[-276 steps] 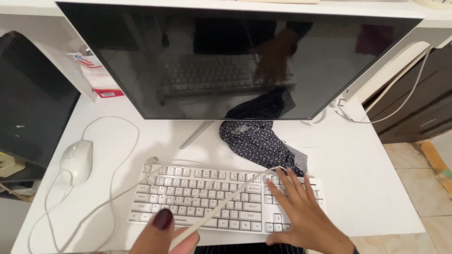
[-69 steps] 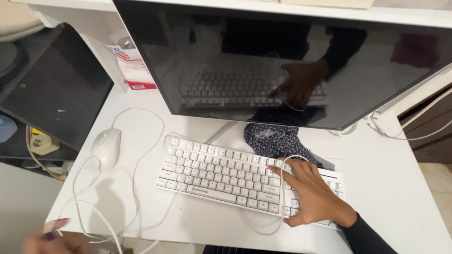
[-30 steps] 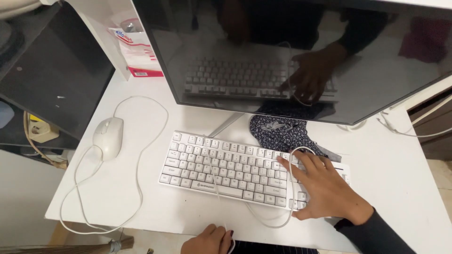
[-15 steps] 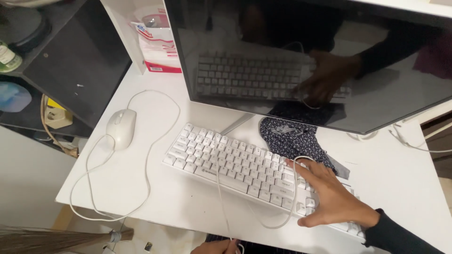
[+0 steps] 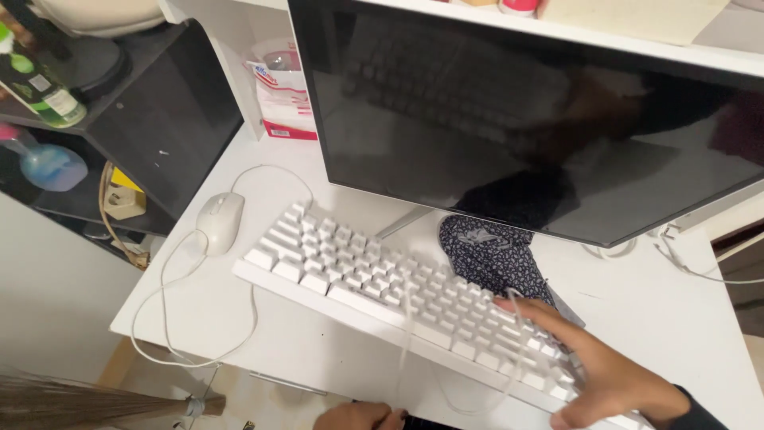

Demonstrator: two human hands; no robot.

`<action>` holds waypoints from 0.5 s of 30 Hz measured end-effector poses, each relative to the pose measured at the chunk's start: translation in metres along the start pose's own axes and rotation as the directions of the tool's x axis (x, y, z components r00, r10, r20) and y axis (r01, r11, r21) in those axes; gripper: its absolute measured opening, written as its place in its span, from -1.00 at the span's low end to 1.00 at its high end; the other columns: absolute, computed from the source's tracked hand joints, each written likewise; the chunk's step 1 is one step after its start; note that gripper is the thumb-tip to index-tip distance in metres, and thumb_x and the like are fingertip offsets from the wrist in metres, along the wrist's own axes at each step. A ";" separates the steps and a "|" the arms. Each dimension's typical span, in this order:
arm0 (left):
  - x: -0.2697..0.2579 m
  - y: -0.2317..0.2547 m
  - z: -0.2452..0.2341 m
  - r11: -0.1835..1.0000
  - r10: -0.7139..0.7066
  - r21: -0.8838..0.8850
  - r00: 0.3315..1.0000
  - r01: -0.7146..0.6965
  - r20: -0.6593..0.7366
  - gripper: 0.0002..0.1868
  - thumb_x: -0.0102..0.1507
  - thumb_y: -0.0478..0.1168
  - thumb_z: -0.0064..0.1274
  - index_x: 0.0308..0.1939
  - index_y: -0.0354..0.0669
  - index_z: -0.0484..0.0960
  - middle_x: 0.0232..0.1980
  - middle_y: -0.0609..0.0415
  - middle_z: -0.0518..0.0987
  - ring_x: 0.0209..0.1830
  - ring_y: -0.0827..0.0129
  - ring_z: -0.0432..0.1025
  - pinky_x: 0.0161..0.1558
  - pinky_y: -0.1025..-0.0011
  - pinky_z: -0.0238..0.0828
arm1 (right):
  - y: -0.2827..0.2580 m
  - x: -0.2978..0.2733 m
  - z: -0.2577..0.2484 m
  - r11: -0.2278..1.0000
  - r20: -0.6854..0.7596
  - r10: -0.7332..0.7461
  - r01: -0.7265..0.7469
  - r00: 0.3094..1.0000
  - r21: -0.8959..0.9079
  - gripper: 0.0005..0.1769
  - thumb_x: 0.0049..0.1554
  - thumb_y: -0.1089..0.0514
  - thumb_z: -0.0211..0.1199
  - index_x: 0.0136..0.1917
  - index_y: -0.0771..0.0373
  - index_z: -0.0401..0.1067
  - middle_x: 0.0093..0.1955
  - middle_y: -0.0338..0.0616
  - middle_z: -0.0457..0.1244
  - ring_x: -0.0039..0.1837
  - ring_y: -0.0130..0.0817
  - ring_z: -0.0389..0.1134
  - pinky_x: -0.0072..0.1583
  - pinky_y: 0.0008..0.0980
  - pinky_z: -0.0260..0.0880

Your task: Cleaning the computer monitor, keyboard, and mouse on a desk.

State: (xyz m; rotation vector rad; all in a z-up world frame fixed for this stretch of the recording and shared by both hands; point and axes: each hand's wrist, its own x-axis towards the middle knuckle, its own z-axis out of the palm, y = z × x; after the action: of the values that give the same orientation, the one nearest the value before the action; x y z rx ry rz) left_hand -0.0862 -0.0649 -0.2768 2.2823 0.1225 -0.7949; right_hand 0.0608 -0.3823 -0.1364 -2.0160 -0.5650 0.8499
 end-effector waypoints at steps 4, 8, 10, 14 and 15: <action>-0.013 0.012 -0.035 0.974 0.169 0.191 0.946 -0.118 -0.278 -0.57 0.36 0.18 -0.04 -0.30 -0.03 0.71 -0.33 0.00 0.68 -0.31 0.06 0.61 -0.18 0.13 0.55 | -0.021 -0.023 -0.015 0.983 -0.043 -0.178 0.175 0.983 -0.055 0.50 -0.62 0.08 0.48 0.63 0.08 0.07 0.64 -0.06 -0.03 0.67 -0.02 -0.14 0.56 0.10 -0.31; -0.019 0.039 -0.093 0.938 0.215 0.344 0.847 -0.040 -0.486 -0.66 0.29 0.10 0.08 -0.23 -0.07 0.72 -0.30 -0.04 0.66 -0.40 0.01 0.58 -0.31 0.13 0.54 | -0.030 -0.046 -0.026 0.938 -0.059 -0.316 0.302 0.947 -0.171 0.54 -0.50 0.00 0.67 0.67 0.12 0.02 0.67 0.02 -0.10 0.68 0.03 -0.22 0.52 0.12 -0.34; 0.013 0.015 -0.120 0.891 0.176 0.447 0.854 0.073 -0.489 -0.61 0.31 0.13 0.09 -0.15 -0.12 0.68 -0.29 -0.08 0.64 -0.36 0.02 0.58 -0.28 0.15 0.55 | -0.035 -0.055 -0.025 0.919 -0.067 -0.371 0.355 0.926 -0.175 0.55 -0.50 0.04 0.66 0.69 0.14 0.02 0.69 0.05 -0.10 0.69 0.06 -0.26 0.50 0.13 -0.36; 0.085 -0.033 -0.152 0.833 0.321 0.549 0.749 0.068 -0.580 -0.64 0.31 0.13 0.10 -0.17 -0.07 0.71 -0.33 -0.06 0.64 -0.38 0.05 0.57 -0.32 0.16 0.52 | -0.042 -0.069 -0.015 0.902 -0.060 -0.414 0.401 0.908 -0.159 0.41 -0.27 -0.04 0.72 0.68 0.14 -0.01 0.65 0.09 -0.04 0.69 0.08 -0.25 0.53 0.12 -0.42; 0.092 -0.030 -0.164 0.819 0.355 0.570 0.722 0.067 -0.595 -0.64 0.31 0.13 0.11 -0.17 -0.06 0.72 -0.34 -0.06 0.64 -0.39 0.06 0.57 -0.32 0.17 0.51 | -0.038 -0.073 -0.012 0.931 -0.077 -0.358 0.349 0.931 -0.111 0.35 -0.20 -0.06 0.73 0.66 0.13 0.00 0.64 0.09 -0.03 0.71 0.07 -0.26 0.55 0.12 -0.36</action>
State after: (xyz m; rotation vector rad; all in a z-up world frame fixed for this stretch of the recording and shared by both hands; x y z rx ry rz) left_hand 0.0619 0.0519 -0.2553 3.0082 0.0283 0.1976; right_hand 0.0180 -0.4161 -0.0736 -1.9461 -0.8967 0.5126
